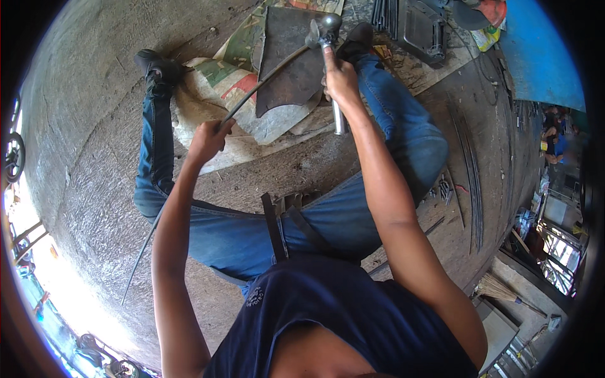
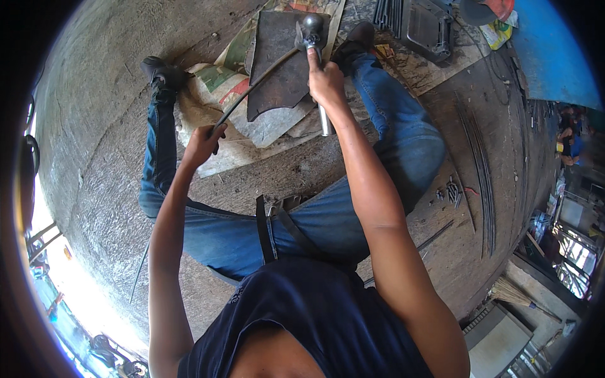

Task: The recorder is using a hammer to shape metal rods against an anvil block on the floor.

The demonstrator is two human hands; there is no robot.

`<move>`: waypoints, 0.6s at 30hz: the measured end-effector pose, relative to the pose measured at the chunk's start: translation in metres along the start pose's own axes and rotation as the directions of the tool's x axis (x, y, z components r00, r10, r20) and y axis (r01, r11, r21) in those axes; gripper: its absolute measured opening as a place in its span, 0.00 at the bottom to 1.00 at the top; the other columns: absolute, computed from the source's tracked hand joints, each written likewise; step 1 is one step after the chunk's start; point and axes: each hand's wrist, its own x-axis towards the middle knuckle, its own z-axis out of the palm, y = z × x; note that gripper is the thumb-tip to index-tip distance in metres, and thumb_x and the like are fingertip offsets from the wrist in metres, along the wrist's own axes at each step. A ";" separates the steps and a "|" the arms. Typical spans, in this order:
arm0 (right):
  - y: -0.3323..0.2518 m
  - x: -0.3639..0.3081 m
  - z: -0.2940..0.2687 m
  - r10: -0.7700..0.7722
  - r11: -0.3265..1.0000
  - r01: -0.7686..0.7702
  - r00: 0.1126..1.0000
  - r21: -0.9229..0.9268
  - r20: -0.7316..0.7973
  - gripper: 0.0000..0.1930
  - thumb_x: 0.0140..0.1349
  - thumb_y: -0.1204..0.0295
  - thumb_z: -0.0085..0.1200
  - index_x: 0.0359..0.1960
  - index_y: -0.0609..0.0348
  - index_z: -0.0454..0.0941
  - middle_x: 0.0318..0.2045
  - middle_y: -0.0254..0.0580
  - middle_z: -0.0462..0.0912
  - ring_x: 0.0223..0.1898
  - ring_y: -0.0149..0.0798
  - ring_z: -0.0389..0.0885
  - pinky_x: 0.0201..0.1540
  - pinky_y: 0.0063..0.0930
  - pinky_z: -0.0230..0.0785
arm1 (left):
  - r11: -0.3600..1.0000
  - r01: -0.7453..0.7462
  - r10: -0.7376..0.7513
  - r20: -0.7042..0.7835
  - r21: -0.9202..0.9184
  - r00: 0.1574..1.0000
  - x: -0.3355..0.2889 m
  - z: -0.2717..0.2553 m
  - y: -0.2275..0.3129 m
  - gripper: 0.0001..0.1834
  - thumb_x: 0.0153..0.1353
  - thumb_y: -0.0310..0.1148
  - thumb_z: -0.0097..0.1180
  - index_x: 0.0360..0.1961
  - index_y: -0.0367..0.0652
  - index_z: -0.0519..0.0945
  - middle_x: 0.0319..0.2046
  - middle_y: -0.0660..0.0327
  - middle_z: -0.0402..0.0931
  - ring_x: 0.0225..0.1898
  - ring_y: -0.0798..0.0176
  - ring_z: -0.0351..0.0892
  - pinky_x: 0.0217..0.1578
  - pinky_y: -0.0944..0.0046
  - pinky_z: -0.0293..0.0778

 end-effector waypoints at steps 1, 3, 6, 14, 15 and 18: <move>0.009 0.006 0.001 -0.025 1.000 0.025 1.000 -0.001 -0.003 0.30 0.66 0.41 0.46 0.22 0.58 0.67 0.12 0.31 0.67 0.08 0.27 0.65 0.10 0.25 0.57 | 0.997 0.060 -0.055 0.095 -0.056 0.994 0.004 -0.006 0.000 0.26 0.67 0.50 0.53 0.26 0.35 0.80 0.12 0.60 0.73 0.13 0.65 0.71 0.18 0.62 0.66; 0.003 -0.002 0.004 0.008 0.999 -0.008 1.000 0.043 0.000 0.31 0.66 0.41 0.45 0.22 0.58 0.67 0.11 0.32 0.66 0.08 0.27 0.64 0.09 0.25 0.57 | 0.964 0.123 -0.051 0.292 -0.234 0.955 0.007 -0.020 0.000 0.29 0.69 0.55 0.46 0.32 0.36 0.81 0.14 0.64 0.72 0.12 0.72 0.64 0.16 0.70 0.61; -0.001 -0.009 -0.001 0.043 0.985 -0.049 0.998 0.167 0.039 0.29 0.67 0.41 0.43 0.24 0.57 0.68 0.12 0.31 0.65 0.08 0.27 0.63 0.10 0.25 0.57 | 0.816 0.445 -0.153 0.604 -0.369 0.782 0.007 -0.035 0.005 0.33 0.70 0.59 0.40 0.36 0.35 0.79 0.15 0.62 0.72 0.11 0.74 0.59 0.13 0.72 0.56; 0.002 -0.014 -0.014 0.185 0.921 -0.206 0.978 0.332 0.093 0.29 0.66 0.39 0.43 0.26 0.54 0.68 0.13 0.29 0.65 0.09 0.24 0.60 0.11 0.24 0.54 | 0.967 0.150 -0.067 0.364 -0.204 0.929 -0.003 -0.019 0.010 0.33 0.71 0.56 0.39 0.28 0.33 0.78 0.13 0.58 0.73 0.11 0.71 0.65 0.14 0.68 0.58; 0.002 -0.015 -0.015 0.198 0.916 -0.213 0.977 0.339 0.079 0.29 0.66 0.39 0.43 0.26 0.54 0.68 0.13 0.29 0.65 0.09 0.24 0.59 0.12 0.24 0.53 | 0.985 0.076 -0.033 0.270 -0.153 0.962 -0.007 -0.017 0.014 0.33 0.72 0.55 0.40 0.26 0.33 0.77 0.12 0.57 0.73 0.12 0.69 0.68 0.16 0.67 0.61; 0.000 -0.015 -0.014 0.154 0.916 -0.182 0.982 0.357 0.105 0.28 0.66 0.40 0.44 0.25 0.54 0.67 0.13 0.29 0.65 0.09 0.24 0.59 0.12 0.23 0.53 | 0.990 0.051 -0.022 0.212 -0.135 0.977 -0.001 -0.015 0.001 0.32 0.72 0.52 0.41 0.24 0.32 0.77 0.10 0.57 0.72 0.13 0.66 0.72 0.19 0.64 0.66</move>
